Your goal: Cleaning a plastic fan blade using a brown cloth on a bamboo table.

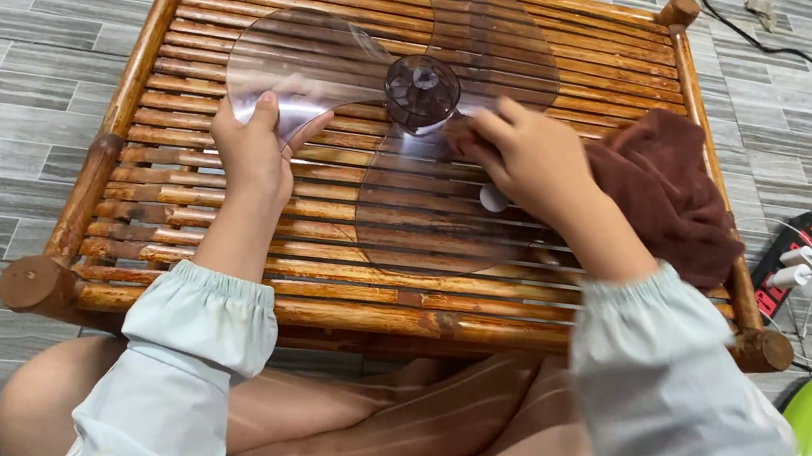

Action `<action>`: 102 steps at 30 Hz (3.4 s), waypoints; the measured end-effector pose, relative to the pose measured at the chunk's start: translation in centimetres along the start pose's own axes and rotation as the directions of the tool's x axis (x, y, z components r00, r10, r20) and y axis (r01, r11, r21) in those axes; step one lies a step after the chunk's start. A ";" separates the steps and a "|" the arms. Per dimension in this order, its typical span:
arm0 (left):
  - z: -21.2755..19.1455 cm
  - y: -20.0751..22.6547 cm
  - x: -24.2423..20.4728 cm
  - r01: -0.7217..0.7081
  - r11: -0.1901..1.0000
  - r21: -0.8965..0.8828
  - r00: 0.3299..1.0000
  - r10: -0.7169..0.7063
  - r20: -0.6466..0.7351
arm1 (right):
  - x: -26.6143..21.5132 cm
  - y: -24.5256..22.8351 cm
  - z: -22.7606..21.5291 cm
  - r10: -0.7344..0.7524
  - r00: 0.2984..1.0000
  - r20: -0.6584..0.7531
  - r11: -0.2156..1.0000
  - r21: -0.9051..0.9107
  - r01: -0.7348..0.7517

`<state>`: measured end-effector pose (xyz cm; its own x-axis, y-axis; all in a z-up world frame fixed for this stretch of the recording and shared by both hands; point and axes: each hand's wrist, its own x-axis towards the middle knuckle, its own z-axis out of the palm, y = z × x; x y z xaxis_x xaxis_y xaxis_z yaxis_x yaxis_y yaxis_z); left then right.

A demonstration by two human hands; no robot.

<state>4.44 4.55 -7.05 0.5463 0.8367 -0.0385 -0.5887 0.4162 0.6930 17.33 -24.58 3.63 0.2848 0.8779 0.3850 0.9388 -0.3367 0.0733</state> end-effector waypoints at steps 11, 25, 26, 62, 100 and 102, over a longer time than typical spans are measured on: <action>-0.3 0.3 -0.1 0.015 1.000 0.002 0.994 -0.015 0.108 | -9.1 2.4 -1.9 0.138 0.989 0.051 0.988 -0.082 -0.134; -0.4 0.4 1.0 0.011 0.996 0.089 0.980 -0.029 0.194 | 2.7 2.6 0.1 0.067 0.973 0.219 0.872 0.461 -0.164; -0.6 0.4 1.2 0.000 0.995 0.100 0.982 -0.019 0.190 | 2.1 2.8 -0.4 0.060 0.962 0.265 0.848 0.496 -0.189; -0.6 0.3 0.1 0.002 0.998 0.057 1.000 -0.001 -0.021 | -7.5 -10.0 -1.4 0.893 0.407 -0.191 0.327 0.898 -0.295; 3.7 8.0 -9.0 -0.488 -0.177 0.855 0.808 0.279 0.519 | -13.0 1.3 -0.1 0.711 0.682 0.171 -0.009 0.972 -0.234; 5.3 9.3 -9.4 -0.507 -0.117 0.854 0.858 0.030 0.513 | -13.7 3.4 0.2 0.611 0.754 0.243 -0.041 0.960 -0.276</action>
<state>-3.00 -1.39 3.54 0.7567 0.5478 0.3568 0.3010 -0.7765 0.5536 16.70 -37.69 -1.61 0.8352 0.5384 0.1117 0.0692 0.0986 -0.9927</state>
